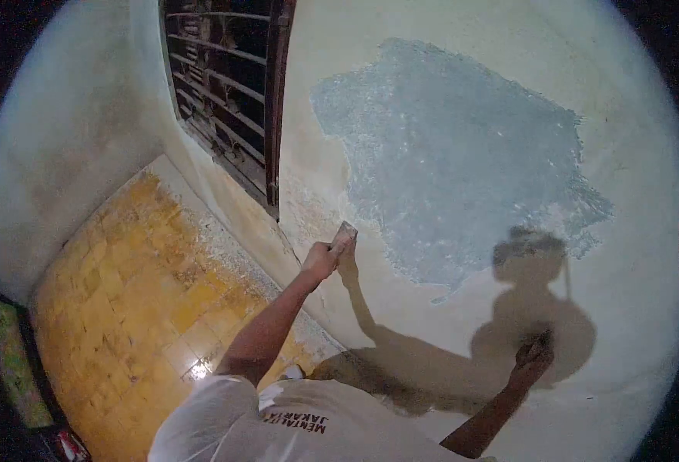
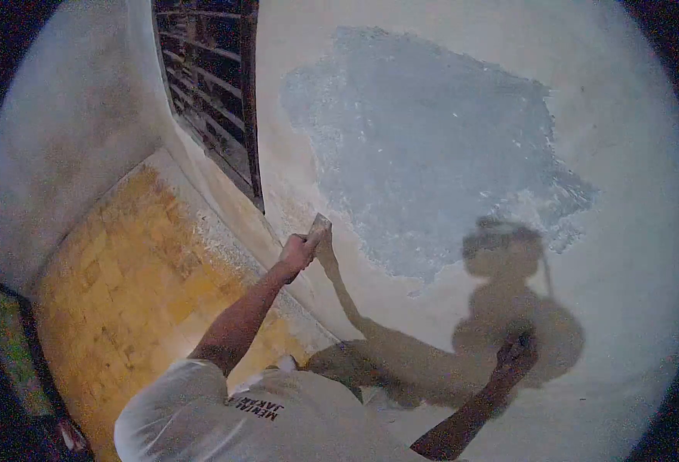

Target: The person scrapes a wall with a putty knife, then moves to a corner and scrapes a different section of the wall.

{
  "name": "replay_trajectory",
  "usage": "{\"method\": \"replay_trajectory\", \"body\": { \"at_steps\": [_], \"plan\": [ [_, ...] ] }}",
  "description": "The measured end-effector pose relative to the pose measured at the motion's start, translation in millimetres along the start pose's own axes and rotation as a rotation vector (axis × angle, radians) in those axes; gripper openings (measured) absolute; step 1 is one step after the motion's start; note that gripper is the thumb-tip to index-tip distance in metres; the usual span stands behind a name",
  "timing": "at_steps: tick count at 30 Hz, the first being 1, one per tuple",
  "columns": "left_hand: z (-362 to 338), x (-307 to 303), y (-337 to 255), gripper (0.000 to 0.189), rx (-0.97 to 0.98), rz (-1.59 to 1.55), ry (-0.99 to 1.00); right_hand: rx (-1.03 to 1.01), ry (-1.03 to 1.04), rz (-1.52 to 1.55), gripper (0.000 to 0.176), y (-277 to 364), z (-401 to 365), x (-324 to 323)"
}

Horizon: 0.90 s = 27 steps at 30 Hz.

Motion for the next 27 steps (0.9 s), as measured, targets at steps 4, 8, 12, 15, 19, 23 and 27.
{"method": "replay_trajectory", "body": {
  "at_steps": [4,8,12,15,19,23,27],
  "plan": [
    [-29,-21,-18,0.046,-0.100,0.103,0.000,0.407,0.033,0.476,0.040,38,-21,25],
    [-54,-25,18,0.068,-0.160,0.128,-0.008,0.300,-0.230,0.403,0.047,63,-29,42],
    [-12,-4,-15,0.069,-0.114,0.119,-0.007,0.335,-0.136,0.231,0.046,19,-18,12],
    [-15,-11,-34,0.064,-0.065,0.092,-0.027,0.340,0.133,0.521,0.044,9,-2,21],
    [-48,-33,-30,0.063,-0.175,0.050,-0.062,0.308,-0.205,0.277,0.039,60,-29,38],
    [-62,-23,-6,0.063,-0.257,0.171,-0.014,0.378,-0.061,0.366,0.041,44,-22,26],
    [-21,-2,-29,0.056,-0.084,0.084,-0.006,0.319,-0.119,0.333,0.031,74,-21,45]
  ]
}}
Point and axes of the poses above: each hand's wrist, its own z-axis towards the middle knuckle, its own x-axis out of the palm, y = z × x, the point moved 4 cm from there along z, towards the middle knuckle, and after that the axes turned 7 degrees about x, right-handed, at the moved point
